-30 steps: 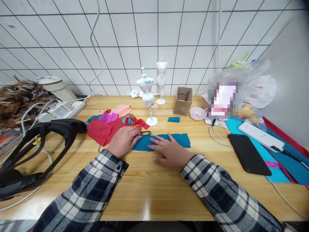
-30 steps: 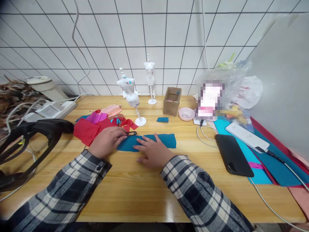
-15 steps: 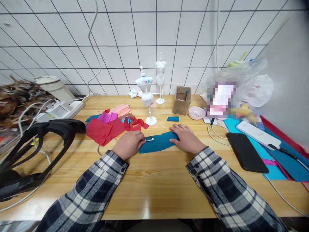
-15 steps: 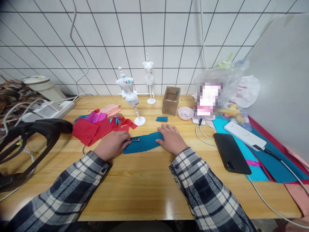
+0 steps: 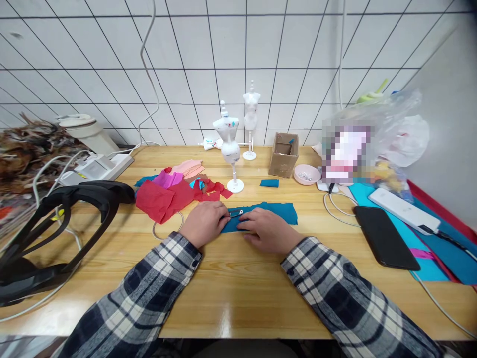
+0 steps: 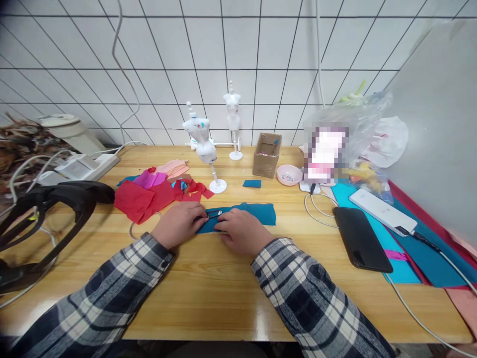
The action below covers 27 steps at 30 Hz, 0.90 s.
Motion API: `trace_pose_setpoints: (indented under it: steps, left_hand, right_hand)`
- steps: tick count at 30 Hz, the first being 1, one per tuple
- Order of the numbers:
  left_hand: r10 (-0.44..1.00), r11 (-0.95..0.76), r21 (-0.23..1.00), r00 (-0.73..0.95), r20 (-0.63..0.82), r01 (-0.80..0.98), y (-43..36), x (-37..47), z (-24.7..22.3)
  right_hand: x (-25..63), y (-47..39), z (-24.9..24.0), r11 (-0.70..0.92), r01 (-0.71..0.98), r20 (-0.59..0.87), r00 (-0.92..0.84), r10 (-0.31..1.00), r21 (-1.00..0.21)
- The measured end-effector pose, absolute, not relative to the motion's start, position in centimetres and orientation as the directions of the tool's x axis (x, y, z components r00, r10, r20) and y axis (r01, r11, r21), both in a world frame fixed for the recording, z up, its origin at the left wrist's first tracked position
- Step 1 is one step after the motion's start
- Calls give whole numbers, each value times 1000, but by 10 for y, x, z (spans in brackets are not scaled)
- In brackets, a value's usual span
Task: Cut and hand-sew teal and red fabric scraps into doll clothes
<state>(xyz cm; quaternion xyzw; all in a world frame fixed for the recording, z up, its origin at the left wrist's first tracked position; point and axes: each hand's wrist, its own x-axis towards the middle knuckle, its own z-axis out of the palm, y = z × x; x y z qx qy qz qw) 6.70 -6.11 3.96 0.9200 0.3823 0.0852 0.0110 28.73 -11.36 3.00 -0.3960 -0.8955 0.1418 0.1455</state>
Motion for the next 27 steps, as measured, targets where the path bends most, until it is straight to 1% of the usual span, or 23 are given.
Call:
trace_pose_setpoints:
  steps: [3,9,12,16,19,21,23,24,26,27]
  left_hand:
    - [708,-705,83,692,138,705,-59,70,35]
    - [677,-730,70,706,206,680,-58,69,39]
    - [673,-736,66,717,183,674,-59,69,40]
    - [707,-703,68,686,174,708,-59,69,35]
    - [703,-710,97,692,167,698,-57,70,33]
    - [702,-712,148,692,167,686,-55,67,37]
    - [734,-679,195,651,193,708,-52,58,46]
    - [771,-636,205,600,215,744,-51,50,51]
    - [869,-483,202,439,226,852,-50,26,62]
    - [921,-377,206,342,185,903,-49,11,66]
  right_hand:
    - [291,-112,30,650,668,139,-650,747,-362]
    - [294,-112,32,657,673,121,-661,740,-340]
    - [293,-113,33,653,679,117,-658,744,-335]
    - [293,-113,32,653,672,132,-654,745,-349]
    - [294,-111,31,635,674,177,-621,764,-378]
    - [295,-110,30,623,679,211,-592,777,-388]
    - [296,-109,30,626,673,263,-571,778,-394]
    - [296,-109,29,630,667,297,-556,776,-397]
    - [297,-108,29,635,660,365,-520,772,-402]
    - [297,-107,29,633,661,390,-502,772,-402]
